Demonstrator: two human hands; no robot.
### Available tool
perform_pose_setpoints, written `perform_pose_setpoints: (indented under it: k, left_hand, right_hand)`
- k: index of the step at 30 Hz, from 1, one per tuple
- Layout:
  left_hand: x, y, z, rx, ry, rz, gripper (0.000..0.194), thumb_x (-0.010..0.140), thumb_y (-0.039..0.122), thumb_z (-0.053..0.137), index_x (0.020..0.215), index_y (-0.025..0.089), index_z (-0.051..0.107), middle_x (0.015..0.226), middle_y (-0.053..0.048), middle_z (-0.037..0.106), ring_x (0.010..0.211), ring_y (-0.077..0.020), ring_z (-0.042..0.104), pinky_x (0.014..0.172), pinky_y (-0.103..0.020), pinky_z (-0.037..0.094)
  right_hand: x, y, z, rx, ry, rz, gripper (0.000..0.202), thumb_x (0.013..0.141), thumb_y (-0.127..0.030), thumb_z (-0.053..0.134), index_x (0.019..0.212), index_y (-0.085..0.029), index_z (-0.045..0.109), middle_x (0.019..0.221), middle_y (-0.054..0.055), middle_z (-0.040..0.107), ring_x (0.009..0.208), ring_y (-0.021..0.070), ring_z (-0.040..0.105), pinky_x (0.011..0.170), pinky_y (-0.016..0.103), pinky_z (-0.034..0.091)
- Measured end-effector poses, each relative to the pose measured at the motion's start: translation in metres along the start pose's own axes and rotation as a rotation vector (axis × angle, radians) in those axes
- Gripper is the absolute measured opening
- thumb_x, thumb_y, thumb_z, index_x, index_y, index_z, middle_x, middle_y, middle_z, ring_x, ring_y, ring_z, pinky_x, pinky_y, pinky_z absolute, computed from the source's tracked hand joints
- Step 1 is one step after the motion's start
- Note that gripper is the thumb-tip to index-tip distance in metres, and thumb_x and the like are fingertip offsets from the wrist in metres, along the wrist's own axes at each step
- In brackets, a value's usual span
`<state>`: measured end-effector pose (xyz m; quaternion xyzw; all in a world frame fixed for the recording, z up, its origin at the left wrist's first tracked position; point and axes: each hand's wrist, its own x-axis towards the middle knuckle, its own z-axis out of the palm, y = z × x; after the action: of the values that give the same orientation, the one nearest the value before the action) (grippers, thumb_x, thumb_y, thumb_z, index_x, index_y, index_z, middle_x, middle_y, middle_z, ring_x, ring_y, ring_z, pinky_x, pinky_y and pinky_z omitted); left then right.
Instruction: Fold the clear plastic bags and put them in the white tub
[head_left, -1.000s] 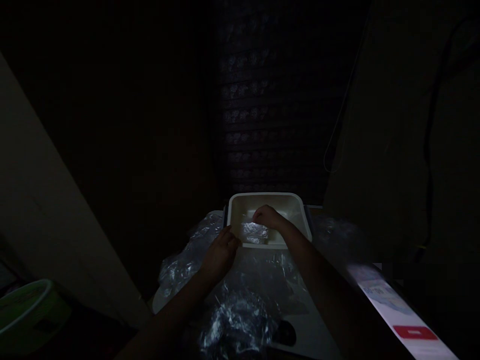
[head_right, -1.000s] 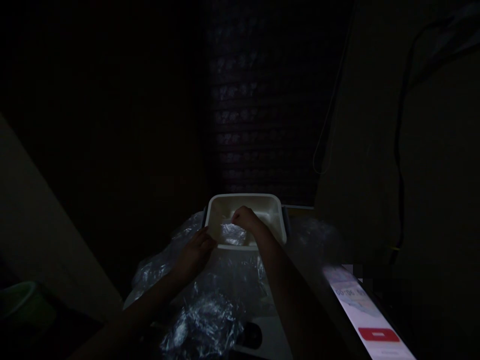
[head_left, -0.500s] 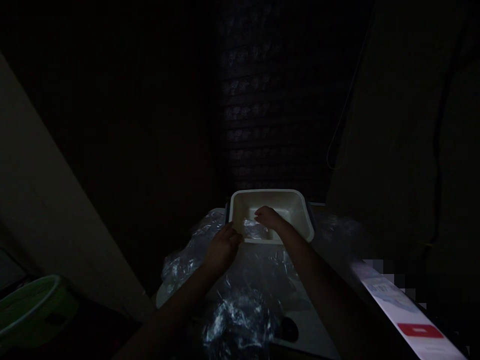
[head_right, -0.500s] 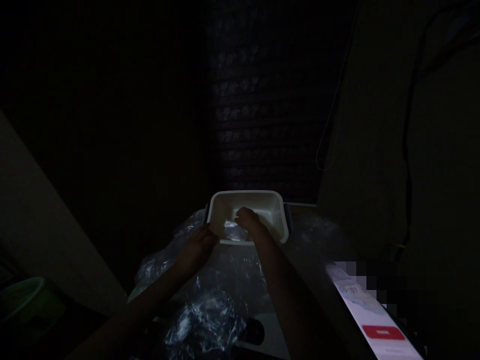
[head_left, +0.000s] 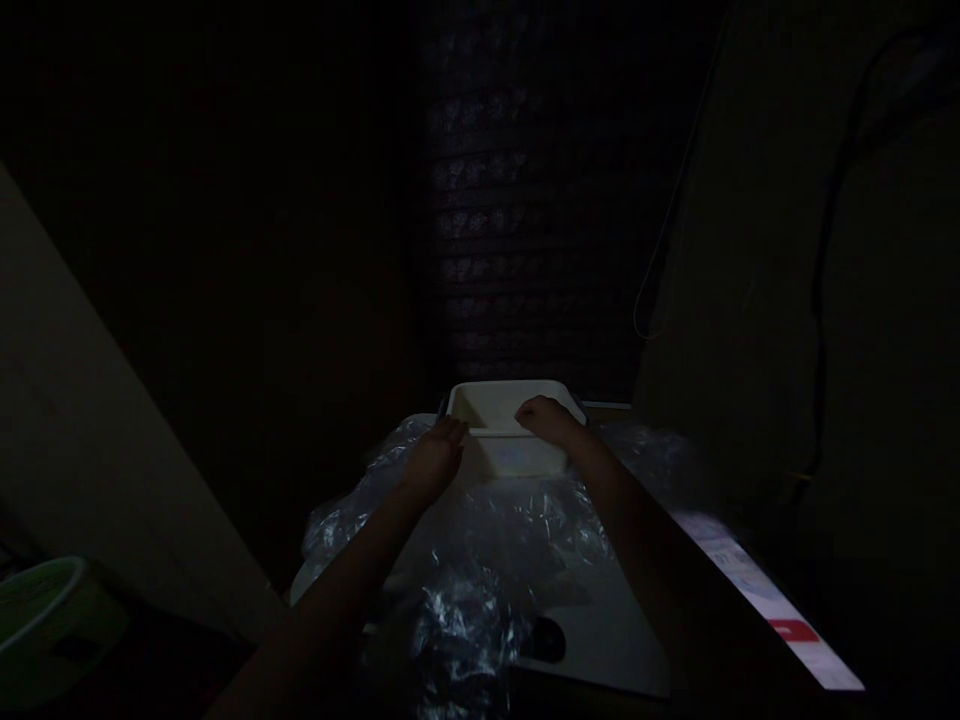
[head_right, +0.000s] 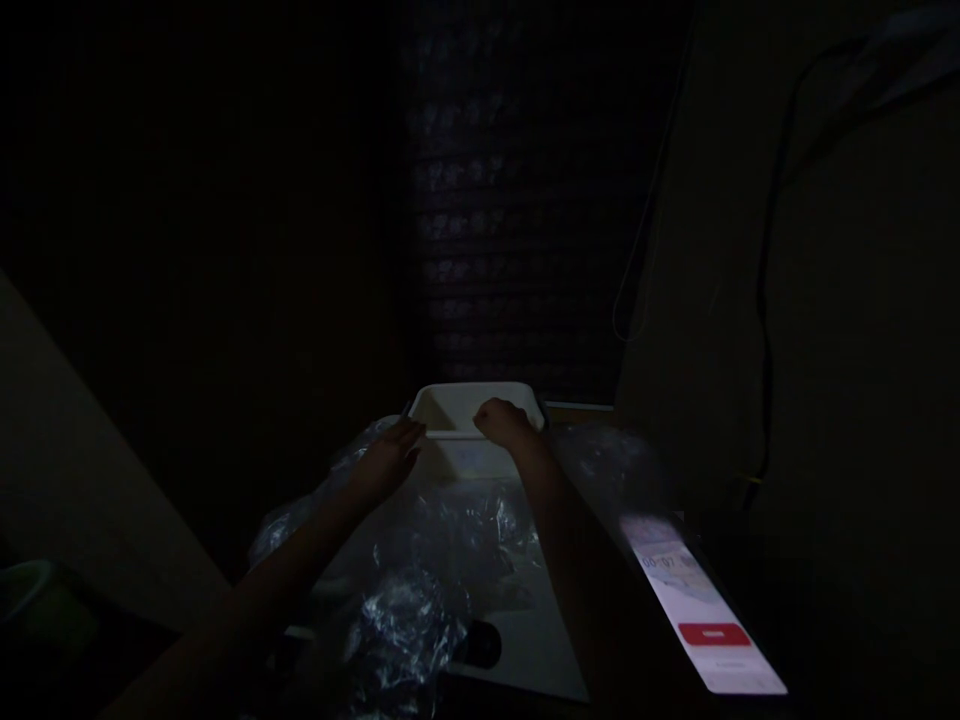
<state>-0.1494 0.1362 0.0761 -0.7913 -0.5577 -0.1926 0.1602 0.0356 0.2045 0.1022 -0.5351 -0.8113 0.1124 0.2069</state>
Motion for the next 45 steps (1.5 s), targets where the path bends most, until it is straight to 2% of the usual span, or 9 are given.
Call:
perform_pose_setpoints:
  k: [8,12,17,23,30,34,37,40,45]
  left_hand:
    - [0.010,0.004,0.000,0.027,0.014,-0.046,0.038,0.069,0.017,0.037,0.106,0.013,0.036,0.108,-0.009,0.041,0.101,-0.0178,0.034,0.082,-0.029,0.029]
    - [0.005,0.015,-0.006,0.075,0.071,-0.003,0.039,0.068,0.016,0.038,0.106,0.012,0.036,0.108,-0.010,0.040,0.102,-0.0190,0.033,0.084,-0.031,0.026]
    - [-0.004,0.033,-0.014,0.058,0.077,0.028,0.035,0.066,0.015,0.038,0.101,0.015,0.041,0.103,-0.008,0.044,0.099,-0.0185,0.035,0.083,-0.035,0.025]
    - [-0.017,0.058,-0.024,0.011,0.061,0.021,0.028,0.068,0.017,0.037,0.094,0.014,0.046,0.094,-0.009,0.049,0.089,-0.0187,0.042,0.079,-0.034,0.028]
    - [-0.031,0.073,-0.034,-0.029,0.052,0.017,0.026,0.069,0.019,0.036,0.091,0.014,0.049,0.087,-0.008,0.053,0.083,-0.0176,0.046,0.074,-0.031,0.032]
    - [-0.034,0.068,-0.036,-0.009,0.055,0.019,0.026,0.069,0.019,0.036,0.090,0.014,0.049,0.086,-0.007,0.053,0.083,-0.0173,0.046,0.073,-0.030,0.033]
    - [-0.037,0.060,-0.036,0.001,0.042,-0.003,0.025,0.069,0.019,0.036,0.090,0.014,0.049,0.087,-0.008,0.053,0.083,-0.0175,0.046,0.073,-0.030,0.033]
    - [-0.040,0.053,-0.039,0.004,0.030,-0.037,0.026,0.069,0.020,0.036,0.091,0.013,0.049,0.089,-0.008,0.053,0.085,-0.0178,0.046,0.074,-0.030,0.032]
    - [-0.043,0.045,-0.046,-0.036,0.015,-0.079,0.028,0.068,0.021,0.037,0.091,0.012,0.050,0.090,-0.008,0.053,0.085,-0.0170,0.046,0.075,-0.028,0.032]
  right_hand:
    - [-0.012,0.002,-0.009,-0.166,0.062,0.026,0.033,0.072,-0.037,0.028,0.072,-0.020,0.057,0.077,0.005,0.059,0.076,0.0168,0.050,0.062,0.027,0.030]
    - [-0.022,0.003,-0.022,-0.168,0.263,-0.023,0.025,0.071,-0.026,0.032,0.077,-0.021,0.056,0.083,0.003,0.057,0.081,0.0152,0.047,0.068,0.027,0.026]
    - [-0.047,0.010,-0.045,-0.238,0.475,0.051,0.025,0.069,-0.022,0.034,0.083,-0.020,0.055,0.088,0.004,0.055,0.085,0.0172,0.043,0.070,0.028,0.025]
    - [-0.110,0.025,-0.052,-0.376,0.299,0.025,0.025,0.071,-0.020,0.031,0.079,-0.018,0.055,0.083,0.006,0.056,0.079,0.0162,0.045,0.070,0.028,0.024]
    - [-0.187,0.000,-0.017,-0.438,0.018,-0.517,0.024,0.067,-0.030,0.041,0.084,-0.017,0.052,0.084,0.006,0.053,0.085,0.0185,0.040,0.075,0.033,0.023]
    - [-0.199,-0.026,0.007,-0.473,-0.137,-0.855,0.034,0.062,-0.037,0.046,0.088,-0.015,0.049,0.092,0.009,0.049,0.092,0.0208,0.036,0.079,0.036,0.021]
    - [-0.201,-0.040,0.026,-0.485,-0.166,-0.990,0.041,0.061,-0.038,0.046,0.096,-0.017,0.044,0.108,0.010,0.039,0.101,0.0220,0.027,0.083,0.039,0.016]
    - [-0.200,-0.052,0.042,-0.461,-0.169,-1.041,0.041,0.061,-0.036,0.047,0.099,-0.020,0.043,0.113,0.008,0.035,0.106,0.0217,0.021,0.085,0.041,0.012]
    - [-0.187,-0.072,0.049,-0.338,-0.079,-0.984,0.017,0.066,-0.025,0.043,0.076,-0.019,0.055,0.101,0.005,0.046,0.100,0.0196,0.029,0.083,0.039,0.015]
